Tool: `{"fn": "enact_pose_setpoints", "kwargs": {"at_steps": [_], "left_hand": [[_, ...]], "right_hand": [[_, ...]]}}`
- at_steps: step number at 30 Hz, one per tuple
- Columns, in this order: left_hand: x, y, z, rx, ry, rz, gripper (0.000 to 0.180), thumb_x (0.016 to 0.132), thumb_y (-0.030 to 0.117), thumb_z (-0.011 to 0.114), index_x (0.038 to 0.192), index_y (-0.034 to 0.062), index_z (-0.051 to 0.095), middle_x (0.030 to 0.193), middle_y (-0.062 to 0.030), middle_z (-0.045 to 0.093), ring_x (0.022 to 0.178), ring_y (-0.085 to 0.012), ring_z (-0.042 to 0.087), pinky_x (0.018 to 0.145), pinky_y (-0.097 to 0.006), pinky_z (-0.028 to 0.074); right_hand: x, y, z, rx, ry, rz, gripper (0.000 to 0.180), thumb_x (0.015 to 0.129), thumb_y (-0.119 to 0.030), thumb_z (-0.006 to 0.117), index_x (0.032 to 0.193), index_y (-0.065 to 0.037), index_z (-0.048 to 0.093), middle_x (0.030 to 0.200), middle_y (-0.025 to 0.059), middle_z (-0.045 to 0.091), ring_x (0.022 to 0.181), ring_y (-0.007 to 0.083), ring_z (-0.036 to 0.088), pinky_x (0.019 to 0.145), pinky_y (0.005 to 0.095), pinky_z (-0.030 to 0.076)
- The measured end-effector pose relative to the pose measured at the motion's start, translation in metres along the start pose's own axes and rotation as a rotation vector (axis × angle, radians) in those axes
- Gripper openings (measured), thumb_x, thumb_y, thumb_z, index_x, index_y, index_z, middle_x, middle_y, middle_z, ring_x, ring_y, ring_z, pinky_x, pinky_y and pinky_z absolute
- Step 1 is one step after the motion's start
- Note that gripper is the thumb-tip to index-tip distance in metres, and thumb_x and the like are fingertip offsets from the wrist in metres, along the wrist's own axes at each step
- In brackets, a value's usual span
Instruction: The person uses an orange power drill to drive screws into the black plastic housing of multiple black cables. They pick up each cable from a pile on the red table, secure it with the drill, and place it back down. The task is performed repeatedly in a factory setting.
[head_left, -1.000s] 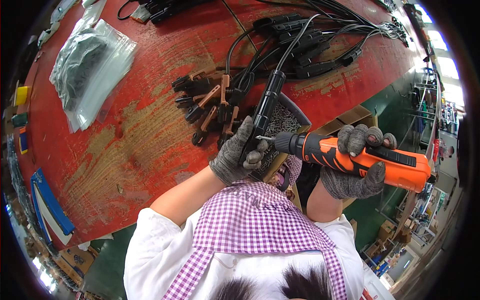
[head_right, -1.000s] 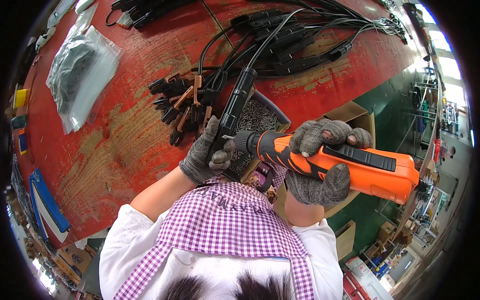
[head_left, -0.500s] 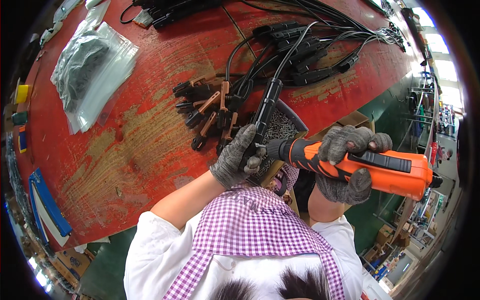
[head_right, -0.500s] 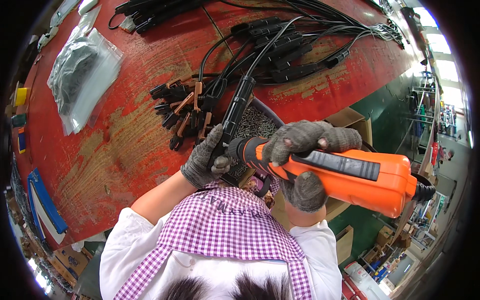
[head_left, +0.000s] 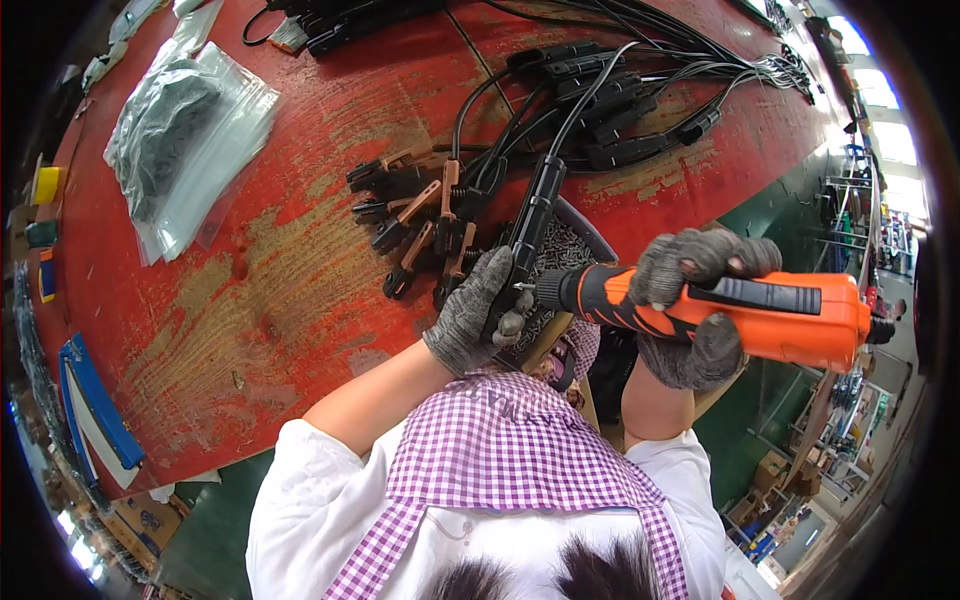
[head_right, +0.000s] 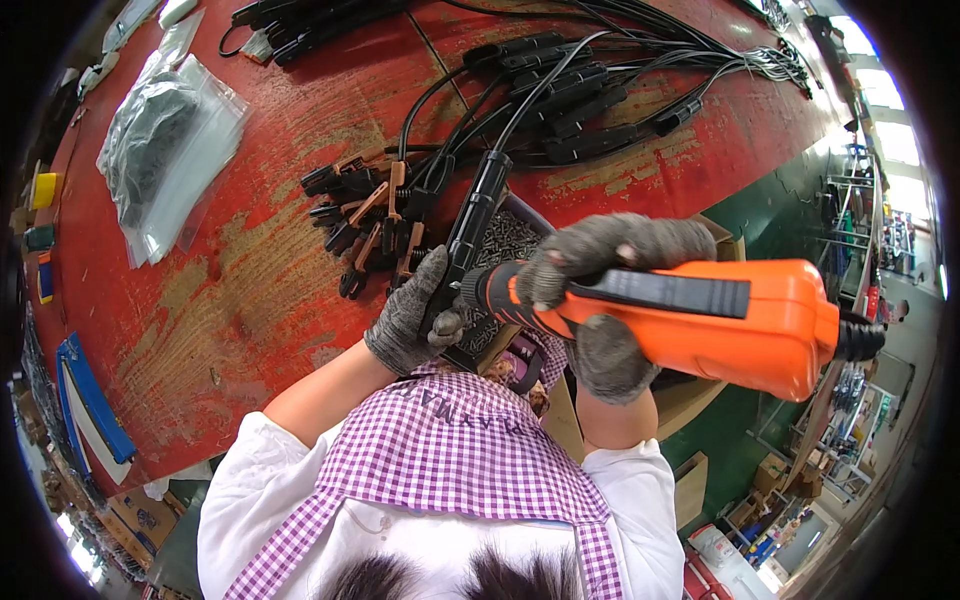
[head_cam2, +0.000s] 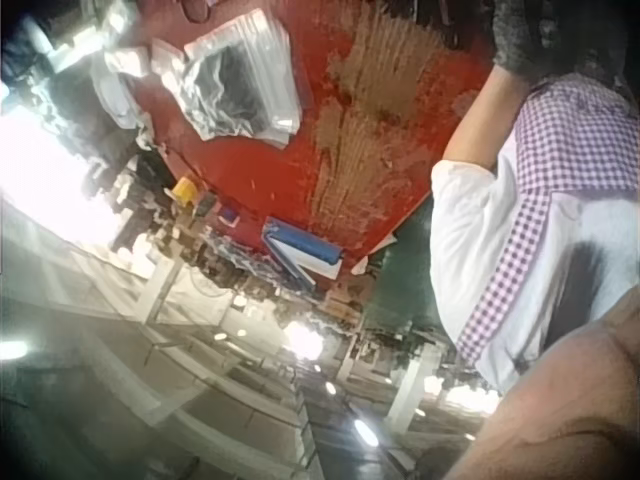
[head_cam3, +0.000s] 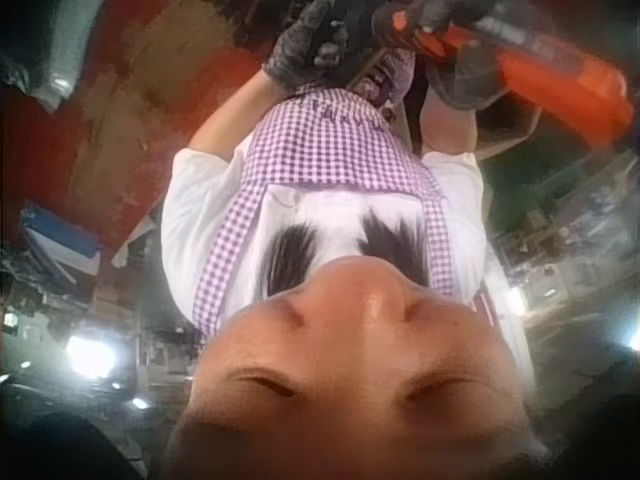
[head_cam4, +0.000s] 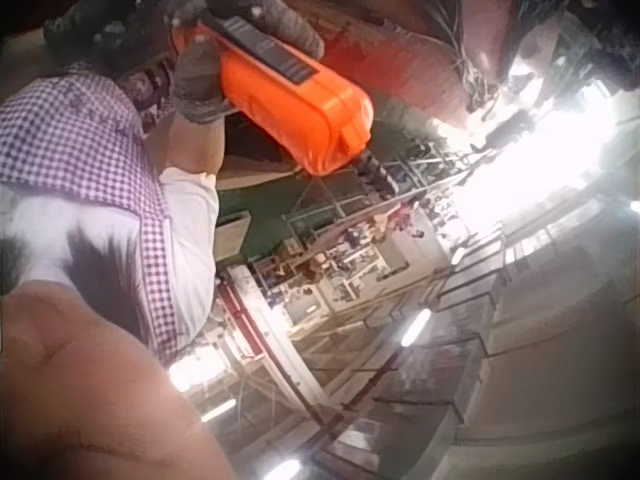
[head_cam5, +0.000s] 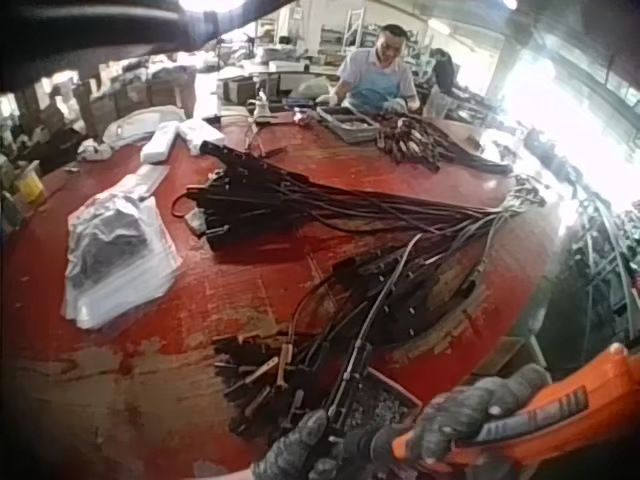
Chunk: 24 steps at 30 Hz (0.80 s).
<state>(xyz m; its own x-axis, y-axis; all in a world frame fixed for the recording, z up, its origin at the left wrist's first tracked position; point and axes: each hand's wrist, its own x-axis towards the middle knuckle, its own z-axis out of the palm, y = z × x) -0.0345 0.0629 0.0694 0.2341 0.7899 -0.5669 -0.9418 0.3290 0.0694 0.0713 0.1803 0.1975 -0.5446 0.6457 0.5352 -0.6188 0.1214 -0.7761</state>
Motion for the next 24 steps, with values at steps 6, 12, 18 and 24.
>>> {"fn": "enact_pose_setpoints", "kwargs": {"at_steps": [6, 12, 18, 24], "left_hand": [[0.002, 0.002, 0.004, 0.045, 0.046, 0.023, 0.023, 0.089, 0.038, 0.045, 0.101, 0.0182, 0.044, 0.066, -0.0025, 0.053, 0.04, -0.0087, 0.045, 0.032, -0.018, 0.031], [0.0, 0.002, -0.001, 0.018, -0.002, 0.016, 0.024, 0.089, 0.037, 0.046, 0.104, 0.0191, 0.043, 0.066, -0.003, 0.051, 0.04, -0.0088, 0.044, 0.032, -0.019, 0.032], [0.0, 0.001, -0.004, 0.01, -0.022, 0.037, 0.023, 0.089, 0.035, 0.047, 0.105, 0.0194, 0.043, 0.064, -0.0033, 0.05, 0.038, -0.0087, 0.043, 0.031, -0.018, 0.03], [-0.001, -0.003, -0.01, 0.142, -0.04, 0.071, 0.027, 0.089, 0.037, 0.046, 0.105, 0.0149, 0.046, 0.071, 0.0003, 0.052, 0.042, -0.0049, 0.041, 0.034, -0.017, 0.03]], "right_hand": [[0.007, 0.008, 0.002, -0.01, -0.11, 0.018, 0.038, 0.071, -0.013, 0.066, 0.099, -0.006, 0.041, 0.085, 0.0138, 0.057, 0.061, 0.0183, 0.056, 0.053, 0.0305, 0.047], [0.018, 0.017, 0.007, -0.034, -0.205, 0.053, 0.036, 0.073, -0.013, 0.066, 0.097, -0.007, 0.04, 0.081, 0.0133, 0.057, 0.061, 0.0183, 0.056, 0.052, 0.03, 0.047], [0.016, 0.023, 0.013, -0.055, -0.242, 0.081, 0.035, 0.074, -0.013, 0.066, 0.096, -0.008, 0.04, 0.077, 0.0129, 0.056, 0.06, 0.0183, 0.056, 0.052, 0.0295, 0.047], [0.005, 0.011, 0.018, -0.058, -0.213, 0.101, 0.034, 0.076, -0.012, 0.067, 0.094, -0.009, 0.039, 0.072, 0.0124, 0.055, 0.06, 0.0184, 0.055, 0.051, 0.0289, 0.047]]}}
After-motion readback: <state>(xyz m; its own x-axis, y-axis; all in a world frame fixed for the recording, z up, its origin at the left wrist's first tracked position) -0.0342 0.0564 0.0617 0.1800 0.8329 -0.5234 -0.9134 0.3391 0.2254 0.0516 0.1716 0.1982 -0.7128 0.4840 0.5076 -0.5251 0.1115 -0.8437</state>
